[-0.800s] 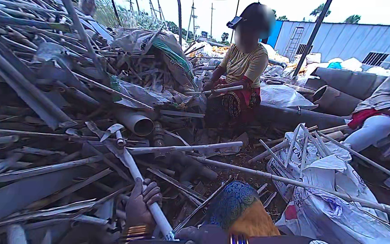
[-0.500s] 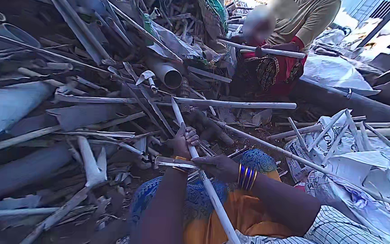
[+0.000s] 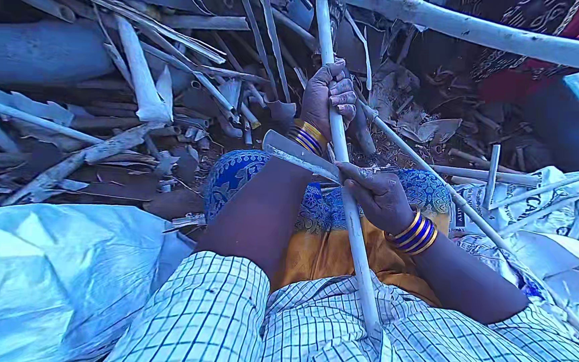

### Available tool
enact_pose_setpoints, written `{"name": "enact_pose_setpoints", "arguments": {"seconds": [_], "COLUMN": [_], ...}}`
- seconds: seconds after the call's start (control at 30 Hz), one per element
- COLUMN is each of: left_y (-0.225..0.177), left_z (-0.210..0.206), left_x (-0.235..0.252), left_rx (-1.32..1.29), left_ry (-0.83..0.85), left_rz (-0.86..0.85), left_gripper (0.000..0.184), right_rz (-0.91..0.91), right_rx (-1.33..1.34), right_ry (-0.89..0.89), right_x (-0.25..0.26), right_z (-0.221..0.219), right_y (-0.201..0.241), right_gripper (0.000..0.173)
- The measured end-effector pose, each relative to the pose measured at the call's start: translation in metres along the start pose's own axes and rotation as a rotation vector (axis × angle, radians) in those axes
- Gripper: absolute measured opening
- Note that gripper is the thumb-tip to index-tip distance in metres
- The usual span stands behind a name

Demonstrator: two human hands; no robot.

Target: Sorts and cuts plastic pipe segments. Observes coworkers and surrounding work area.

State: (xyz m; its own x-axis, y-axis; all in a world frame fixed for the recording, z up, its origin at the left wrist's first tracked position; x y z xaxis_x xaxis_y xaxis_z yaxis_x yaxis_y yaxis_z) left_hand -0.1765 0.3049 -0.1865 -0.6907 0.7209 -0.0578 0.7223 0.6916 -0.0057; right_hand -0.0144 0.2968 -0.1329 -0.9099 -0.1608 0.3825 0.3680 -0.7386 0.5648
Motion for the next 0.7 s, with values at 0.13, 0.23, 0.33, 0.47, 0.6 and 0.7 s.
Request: {"name": "enact_pose_setpoints", "arguments": {"seconds": [0.13,0.23,0.33,0.47,0.6,0.7], "left_y": [0.005,0.007,-0.002,-0.007,-0.003,-0.003], "left_z": [-0.006,-0.008,-0.011,-0.012,-0.013,-0.011], "left_x": [0.001,0.000,-0.002,-0.002,-0.002,-0.005], "left_rx": [-0.081,-0.131,-0.114,-0.054,-0.061,-0.032], "left_ry": [0.084,0.096,0.111,0.125,0.101,0.073], "left_rz": [0.046,0.062,0.018,-0.020,0.010,0.009], "left_gripper": [0.051,0.050,0.050,0.051,0.051,0.049], "right_rz": [0.005,-0.010,0.024,0.034,0.023,0.058], "right_rx": [-0.126,-0.157,-0.184,-0.200,-0.261,-0.248], "right_ry": [-0.083,-0.104,-0.102,-0.092,-0.067,-0.102], "right_x": [0.008,0.020,0.001,-0.010,0.016,0.006], "right_z": [0.006,0.009,0.008,0.011,0.009,0.008], "right_y": [-0.008,-0.019,-0.012,-0.009,-0.003,0.002], "right_gripper": [0.029,0.031,0.031,0.030,0.030,0.030]}}
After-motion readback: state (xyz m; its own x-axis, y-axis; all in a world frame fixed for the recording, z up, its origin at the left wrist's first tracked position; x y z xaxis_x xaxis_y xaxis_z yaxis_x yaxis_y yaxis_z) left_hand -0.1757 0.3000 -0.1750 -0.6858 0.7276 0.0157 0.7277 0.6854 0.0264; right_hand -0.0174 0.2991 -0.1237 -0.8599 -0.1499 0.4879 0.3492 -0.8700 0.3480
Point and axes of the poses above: each hand's wrist, its own x-axis towards the middle knuckle, its own z-axis out of the back of the hand, y = z × x, the point moved 10 cm from there along x, towards the middle knuckle, and after that the axes turned 6 degrees about -x, right-handed, at the moved point
